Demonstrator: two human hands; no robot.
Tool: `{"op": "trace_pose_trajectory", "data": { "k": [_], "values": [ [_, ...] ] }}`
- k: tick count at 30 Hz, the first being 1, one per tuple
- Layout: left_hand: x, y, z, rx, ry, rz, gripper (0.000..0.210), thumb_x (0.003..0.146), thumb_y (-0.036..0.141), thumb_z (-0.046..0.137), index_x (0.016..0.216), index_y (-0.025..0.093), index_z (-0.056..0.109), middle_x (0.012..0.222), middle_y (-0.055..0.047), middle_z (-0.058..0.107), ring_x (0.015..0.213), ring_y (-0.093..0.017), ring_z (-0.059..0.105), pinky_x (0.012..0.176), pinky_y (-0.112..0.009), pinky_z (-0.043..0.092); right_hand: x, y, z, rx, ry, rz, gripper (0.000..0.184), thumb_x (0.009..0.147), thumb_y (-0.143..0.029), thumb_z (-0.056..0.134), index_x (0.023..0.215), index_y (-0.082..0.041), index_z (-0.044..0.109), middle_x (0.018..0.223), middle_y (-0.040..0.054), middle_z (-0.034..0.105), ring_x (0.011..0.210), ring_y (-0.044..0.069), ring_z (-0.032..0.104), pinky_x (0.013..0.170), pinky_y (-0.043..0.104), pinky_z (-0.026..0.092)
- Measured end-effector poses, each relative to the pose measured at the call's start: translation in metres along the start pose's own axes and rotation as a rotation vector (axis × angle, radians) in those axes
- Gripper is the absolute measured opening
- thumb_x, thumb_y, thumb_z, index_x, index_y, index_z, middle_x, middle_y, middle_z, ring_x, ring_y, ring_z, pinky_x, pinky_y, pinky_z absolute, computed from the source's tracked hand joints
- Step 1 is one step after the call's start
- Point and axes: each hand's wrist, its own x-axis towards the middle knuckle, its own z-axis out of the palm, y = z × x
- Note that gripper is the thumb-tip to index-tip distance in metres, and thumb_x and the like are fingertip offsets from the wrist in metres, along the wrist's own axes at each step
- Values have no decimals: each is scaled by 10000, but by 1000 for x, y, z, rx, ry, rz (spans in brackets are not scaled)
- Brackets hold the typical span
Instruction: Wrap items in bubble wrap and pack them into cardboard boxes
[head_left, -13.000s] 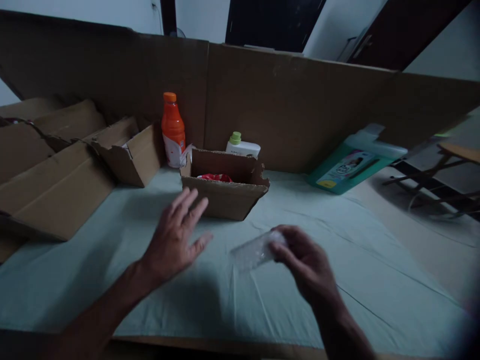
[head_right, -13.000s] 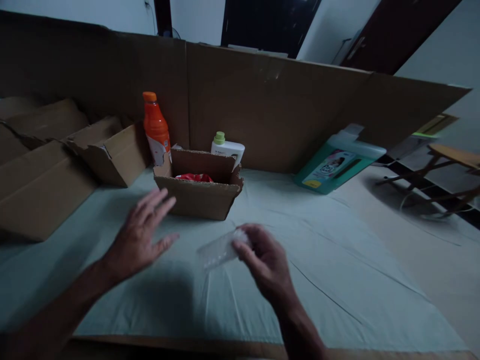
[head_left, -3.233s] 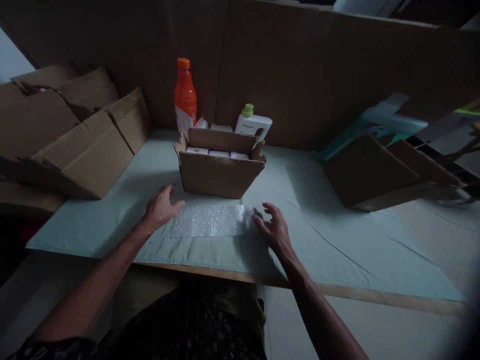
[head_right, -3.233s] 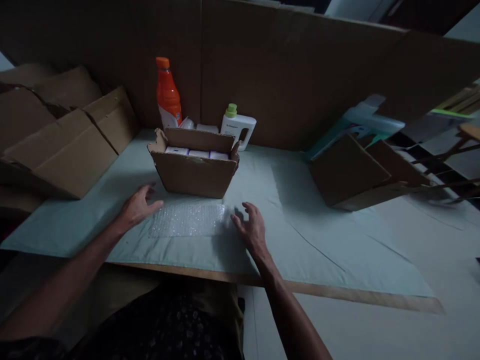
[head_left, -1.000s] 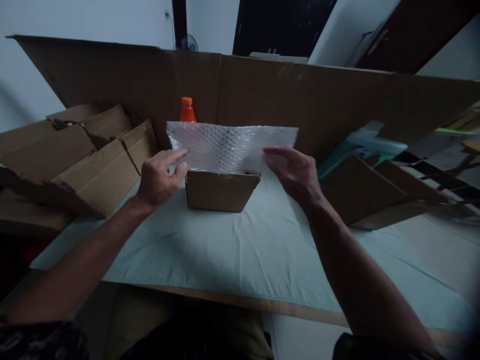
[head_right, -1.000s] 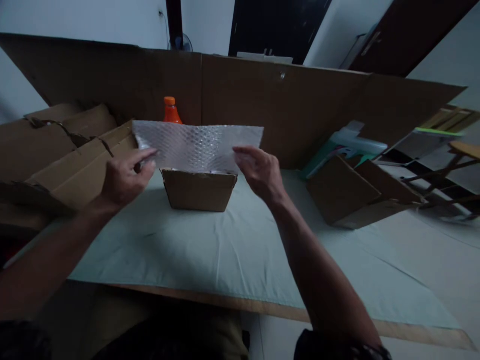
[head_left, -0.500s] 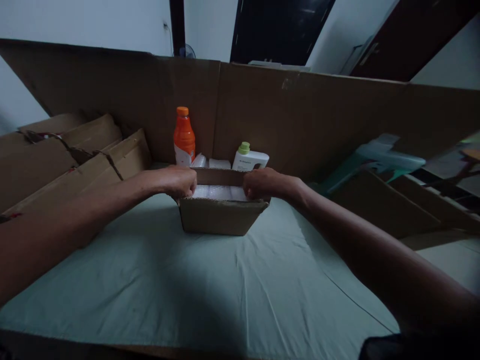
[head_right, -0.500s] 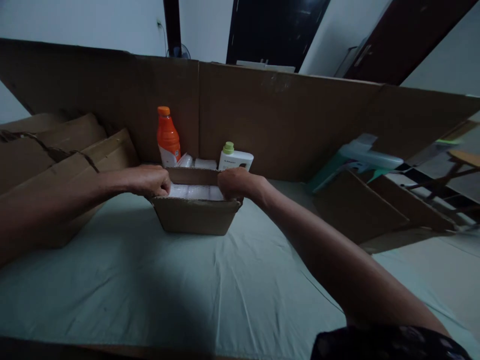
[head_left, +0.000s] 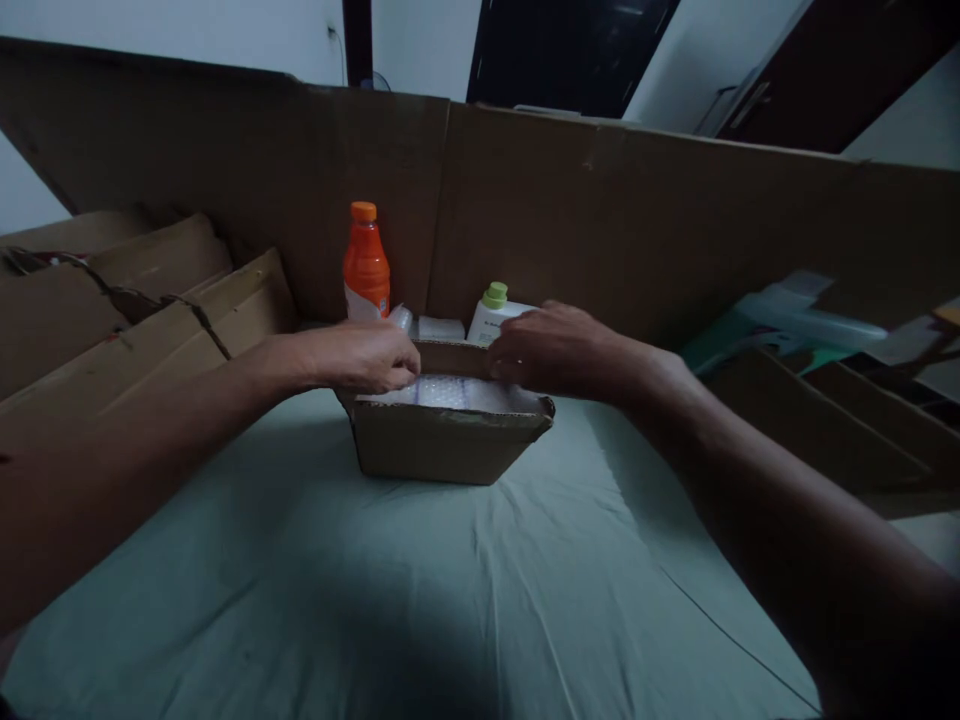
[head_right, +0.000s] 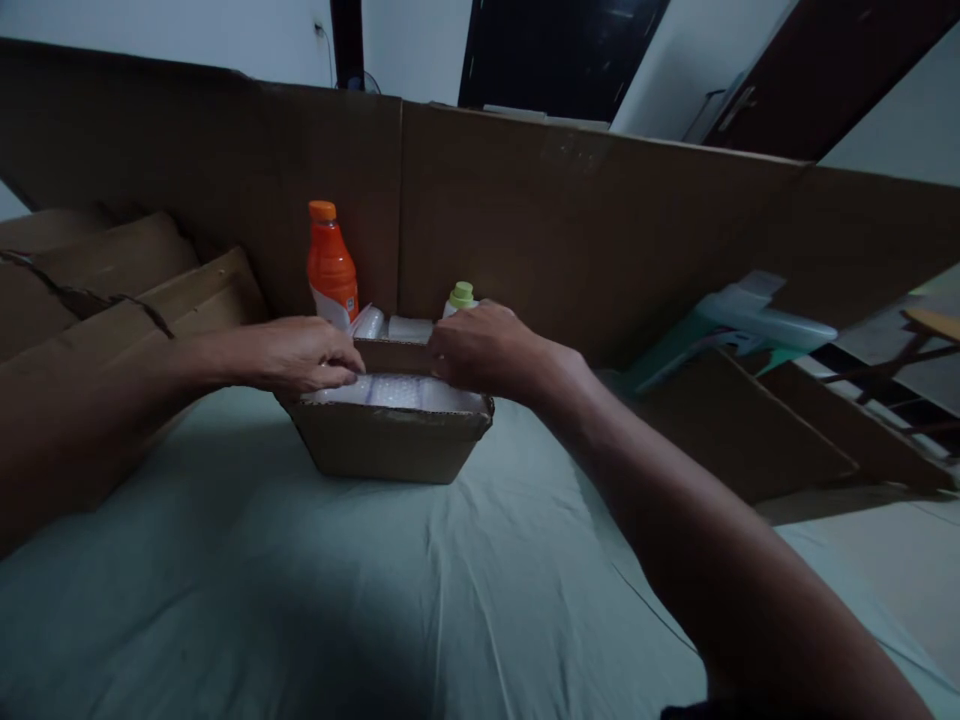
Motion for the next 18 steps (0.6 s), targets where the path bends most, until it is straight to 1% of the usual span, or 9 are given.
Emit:
{"op": "trace_pose_trajectory", "data": {
  "k": [3, 5, 7, 10, 11, 12, 13, 15, 18],
  "values": [
    [12, -1, 13, -29, -206, 29, 232, 745, 248, 591, 862, 251, 792, 820, -10, 759, 778, -191, 665, 744, -268, 464, 11, -4, 10, 175, -181, -72, 219, 834, -80, 571, 734, -158, 750, 723, 29, 724, 626, 129, 629, 599, 236, 393],
    [7, 1, 12, -81, -204, 19, 281, 784, 261, 558, 945, 221, 784, 927, -28, 772, 841, -196, 679, 790, -282, 490, 9, -2, 15, 238, -160, -68, 232, 842, -65, 560, 803, -160, 768, 760, 11, 733, 631, 108, 619, 602, 219, 390],
    [-12, 3, 7, -136, 9, 12, 336, 840, 301, 514, 1038, 189, 761, 1042, -47, 759, 931, -200, 676, 864, -313, 509, -8, 5, 19, 319, 45, 6, 240, 894, -121, 542, 929, -169, 775, 850, 20, 750, 701, 124, 644, 648, 230, 422],
    [-64, 0, 9, -164, 522, -56, 374, 900, 386, 492, 1106, 179, 725, 1103, -51, 725, 1010, -197, 653, 942, -352, 517, -54, 19, 36, 530, 435, 148, 263, 956, -301, 527, 956, -176, 758, 910, 44, 757, 771, 165, 671, 699, 275, 476],
    [-82, -5, 17, -164, 655, -123, 356, 902, 400, 515, 1106, 193, 721, 1096, -42, 720, 994, -192, 650, 933, -348, 527, -71, 22, 49, 596, 509, 196, 283, 952, -354, 533, 927, -178, 753, 902, 51, 758, 764, 175, 674, 691, 287, 489],
    [-100, -11, 29, -177, 736, -201, 352, 897, 422, 540, 1113, 205, 713, 1096, -37, 715, 966, -191, 652, 911, -348, 542, -85, 22, 64, 640, 532, 244, 293, 940, -393, 543, 909, -183, 745, 886, 57, 757, 744, 184, 673, 667, 296, 497],
    [-114, -17, 45, -214, 741, -270, 378, 883, 449, 556, 1136, 207, 699, 1102, -42, 709, 946, -201, 655, 888, -362, 557, -95, 21, 82, 687, 526, 298, 305, 926, -430, 555, 951, -188, 739, 907, 69, 759, 758, 200, 681, 658, 310, 514],
    [-132, -30, 83, -325, 645, -356, 505, 857, 519, 587, 1246, 204, 650, 1237, -84, 674, 969, -235, 665, 849, -398, 583, -103, 11, 121, 799, 480, 358, 448, 882, -506, 608, 1190, -189, 681, 1052, 111, 753, 877, 249, 703, 679, 346, 555],
    [-123, -38, 139, -523, 559, -354, 698, 803, 519, 652, 1403, 188, 521, 1343, -137, 628, 1146, -289, 650, 968, -450, 551, -84, -12, 167, 940, 434, 300, 679, 827, -574, 654, 1370, -181, 541, 1248, 159, 689, 1052, 299, 679, 783, 406, 582]
  ]
}}
